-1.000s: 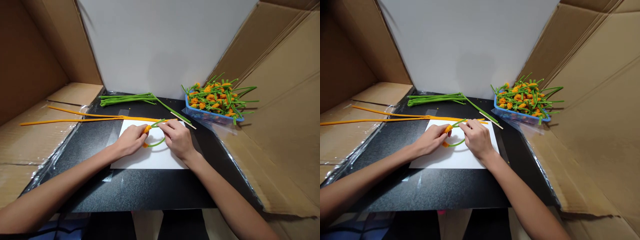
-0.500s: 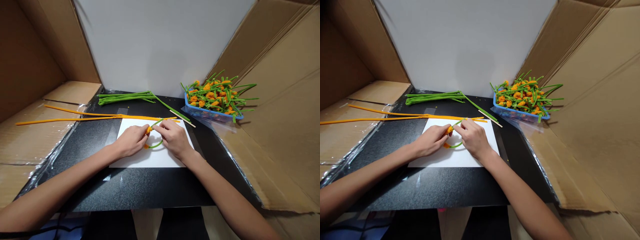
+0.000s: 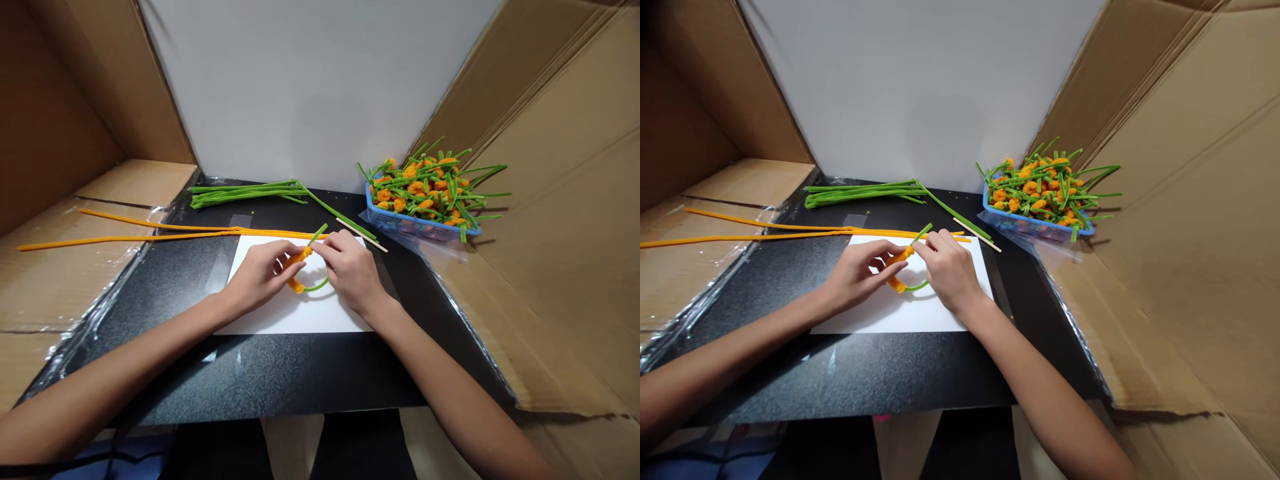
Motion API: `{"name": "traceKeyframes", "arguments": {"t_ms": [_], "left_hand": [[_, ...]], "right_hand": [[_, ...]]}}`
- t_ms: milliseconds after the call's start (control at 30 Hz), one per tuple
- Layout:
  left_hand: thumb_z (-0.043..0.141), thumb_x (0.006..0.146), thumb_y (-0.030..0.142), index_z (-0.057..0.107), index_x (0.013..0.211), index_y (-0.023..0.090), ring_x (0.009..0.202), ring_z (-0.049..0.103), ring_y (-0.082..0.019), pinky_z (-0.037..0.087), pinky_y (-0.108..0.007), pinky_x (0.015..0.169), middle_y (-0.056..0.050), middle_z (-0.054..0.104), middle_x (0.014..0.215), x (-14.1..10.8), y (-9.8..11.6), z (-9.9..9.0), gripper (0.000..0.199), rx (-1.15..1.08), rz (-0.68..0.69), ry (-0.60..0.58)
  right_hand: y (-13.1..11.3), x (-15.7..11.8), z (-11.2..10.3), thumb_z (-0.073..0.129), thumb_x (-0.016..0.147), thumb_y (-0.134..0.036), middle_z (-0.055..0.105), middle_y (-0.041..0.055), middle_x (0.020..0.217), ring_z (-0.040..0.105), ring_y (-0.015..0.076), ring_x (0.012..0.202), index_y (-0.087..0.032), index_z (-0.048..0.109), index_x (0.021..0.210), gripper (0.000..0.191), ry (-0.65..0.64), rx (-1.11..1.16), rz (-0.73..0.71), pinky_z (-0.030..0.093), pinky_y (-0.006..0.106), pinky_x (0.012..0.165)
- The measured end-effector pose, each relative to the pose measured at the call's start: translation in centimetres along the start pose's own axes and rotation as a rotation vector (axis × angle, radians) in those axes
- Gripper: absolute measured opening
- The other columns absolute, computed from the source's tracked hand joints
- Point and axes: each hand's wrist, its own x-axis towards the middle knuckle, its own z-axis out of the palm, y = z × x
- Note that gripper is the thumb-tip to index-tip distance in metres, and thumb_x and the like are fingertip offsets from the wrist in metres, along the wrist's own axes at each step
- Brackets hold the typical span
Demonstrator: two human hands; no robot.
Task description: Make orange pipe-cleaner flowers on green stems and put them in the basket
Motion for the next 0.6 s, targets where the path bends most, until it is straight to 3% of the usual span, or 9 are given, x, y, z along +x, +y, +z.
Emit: {"name": "traceKeyframes", "arguments": {"t_ms": [167, 233, 400, 600], "left_hand": [[0.066, 0.091, 0.034, 0.072, 0.103, 0.016, 0.066, 0.066, -0.012, 0.056, -0.022, 0.056, -0.006, 0.075, 0.094, 0.2, -0.2, 0.2, 0.023, -0.087, -0.132, 0.148], [0.067, 0.09, 0.034, 0.073, 0.102, 0.016, 0.067, 0.066, -0.013, 0.057, -0.022, 0.057, -0.007, 0.076, 0.096, 0.1, -0.2, 0.2, 0.023, -0.092, -0.136, 0.173], [0.064, 0.092, 0.033, 0.073, 0.102, 0.016, 0.074, 0.067, -0.013, 0.058, -0.021, 0.06, -0.007, 0.074, 0.095, -0.2, -0.1, 0.4, 0.022, -0.094, -0.048, 0.054], [0.067, 0.09, 0.033, 0.075, 0.105, 0.017, 0.073, 0.067, -0.013, 0.06, -0.022, 0.061, -0.007, 0.076, 0.099, 0.0, 0.0, 0.4, 0.024, -0.157, -0.124, 0.117]], "right_hand": [[-0.7, 0.1, 0.2, 0.064, 0.091, -0.017, 0.073, 0.0051, 0.087, 0.064, 0.0175, 0.073, -0.016, 0.07, 0.098, 0.009, 0.13, 0.439, 0.266, 0.049, 0.029, 0.069], [-0.7, 0.2, 0.1, 0.065, 0.089, -0.016, 0.073, 0.0034, 0.083, 0.064, 0.0163, 0.069, -0.018, 0.07, 0.091, 0.005, 0.141, 0.492, 0.317, 0.05, 0.028, 0.066], [0.0, 0.4, -0.5, 0.057, 0.094, -0.013, 0.071, 0.006, 0.084, 0.063, 0.0199, 0.08, -0.018, 0.069, 0.085, 0.016, 0.145, 0.323, 0.112, 0.048, 0.032, 0.075], [0.9, 0.5, -0.6, 0.053, 0.094, -0.01, 0.069, 0.0063, 0.084, 0.06, 0.02, 0.079, -0.018, 0.067, 0.086, 0.017, 0.124, 0.277, 0.111, 0.045, 0.032, 0.074]]}}
